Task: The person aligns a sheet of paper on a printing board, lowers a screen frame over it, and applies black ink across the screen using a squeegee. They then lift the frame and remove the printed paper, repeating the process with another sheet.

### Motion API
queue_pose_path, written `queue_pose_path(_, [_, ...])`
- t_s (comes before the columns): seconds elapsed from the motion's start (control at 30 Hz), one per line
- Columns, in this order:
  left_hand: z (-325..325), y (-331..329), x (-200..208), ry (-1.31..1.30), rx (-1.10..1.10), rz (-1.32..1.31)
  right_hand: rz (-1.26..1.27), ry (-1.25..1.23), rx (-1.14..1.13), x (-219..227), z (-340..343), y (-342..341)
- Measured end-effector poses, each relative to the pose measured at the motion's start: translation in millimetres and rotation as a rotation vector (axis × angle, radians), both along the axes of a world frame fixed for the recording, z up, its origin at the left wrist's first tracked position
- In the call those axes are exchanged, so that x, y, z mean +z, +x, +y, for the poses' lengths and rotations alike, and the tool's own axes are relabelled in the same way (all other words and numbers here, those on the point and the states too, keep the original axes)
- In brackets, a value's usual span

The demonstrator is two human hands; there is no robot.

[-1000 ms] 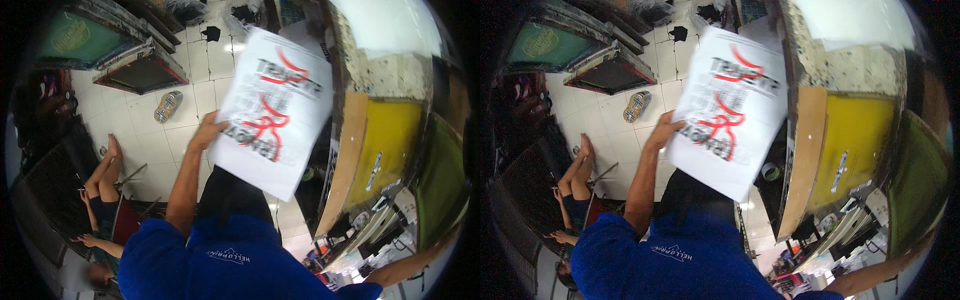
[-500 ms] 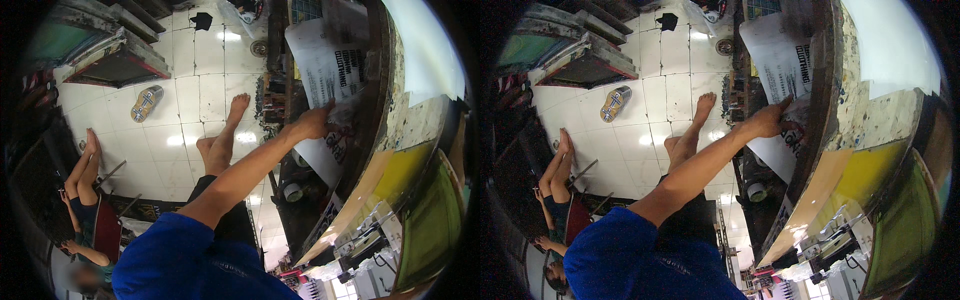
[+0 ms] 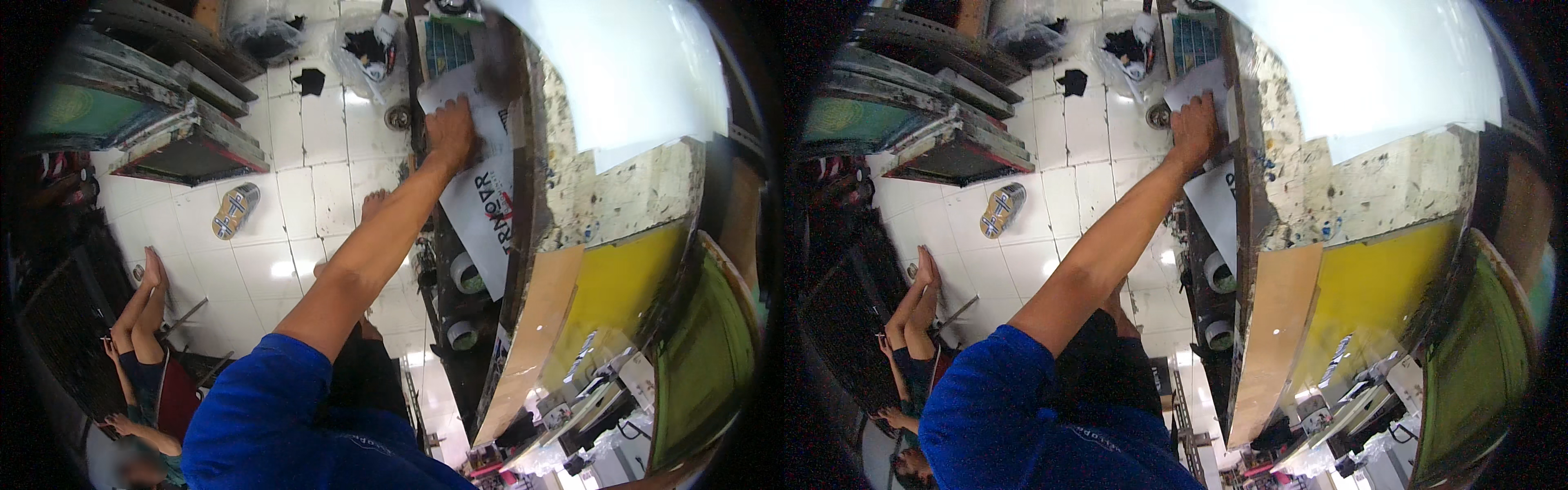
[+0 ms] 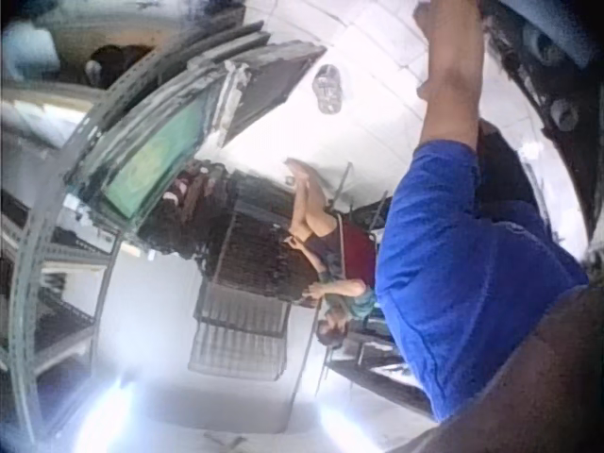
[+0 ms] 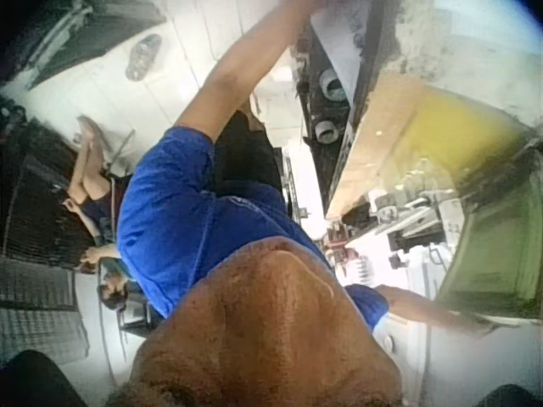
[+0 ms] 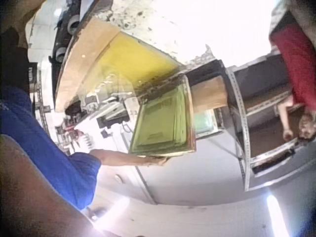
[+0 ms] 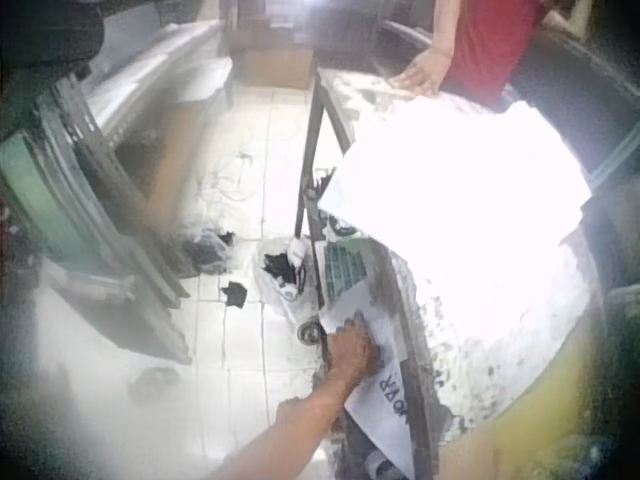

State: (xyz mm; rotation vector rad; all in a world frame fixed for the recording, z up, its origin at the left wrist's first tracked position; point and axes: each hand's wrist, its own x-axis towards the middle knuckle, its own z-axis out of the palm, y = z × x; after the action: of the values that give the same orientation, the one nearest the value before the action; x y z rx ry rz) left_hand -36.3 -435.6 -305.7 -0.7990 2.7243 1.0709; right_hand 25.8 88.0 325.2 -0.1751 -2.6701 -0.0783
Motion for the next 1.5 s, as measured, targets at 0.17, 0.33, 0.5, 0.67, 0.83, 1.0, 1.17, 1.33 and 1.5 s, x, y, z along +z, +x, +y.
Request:
queue_pose_path(0.17, [-20.1, 3.0, -4.4, 0.309, 0.058, -0.021, -0.012, -0.064, 0.041, 3.9, 5.6, -8.2])
queue_pose_path(0.33, [-98.0, 50.1, 45.3, 1.496, 0.682, 0.623, -0.044, -0.095, 0.042, 11.3, 12.4, -3.8])
queue_pose_path(0.5, [-158.4, 142.0, 182.0, 1.553, 0.667, 0.911, -0.031, -0.164, 0.044, 18.7, 23.6, 3.4])
queue_pose_path(0.67, [-119.0, 154.4, 357.6, 1.010, -0.025, 1.084, -0.004, -0.241, 0.075, 27.5, 27.9, 3.5])
queue_pose_path(0.83, [23.4, 136.2, 411.3, 0.525, -0.724, 0.729, 0.077, -0.187, 0.136, 21.4, 37.3, -12.6])
queue_pose_path(1.0, [172.6, 127.2, 405.5, 0.524, -1.236, 0.639, 0.131, -0.200, 0.055, 23.8, -27.9, -8.9])
queue_pose_path(1.17, [264.6, 144.5, 358.8, 0.364, -1.466, 0.514, 0.180, -0.145, -0.056, 17.7, -19.0, -3.1])
queue_pose_path(1.33, [299.8, 136.0, 292.5, -0.048, -1.519, 0.411, 0.188, -0.122, -0.043, 31.6, -34.6, 0.1])
queue_pose_path(1.5, [316.7, 101.8, 291.1, -0.134, -1.668, 0.394, 0.292, -0.044, 0.037, 21.8, -36.8, -0.2])
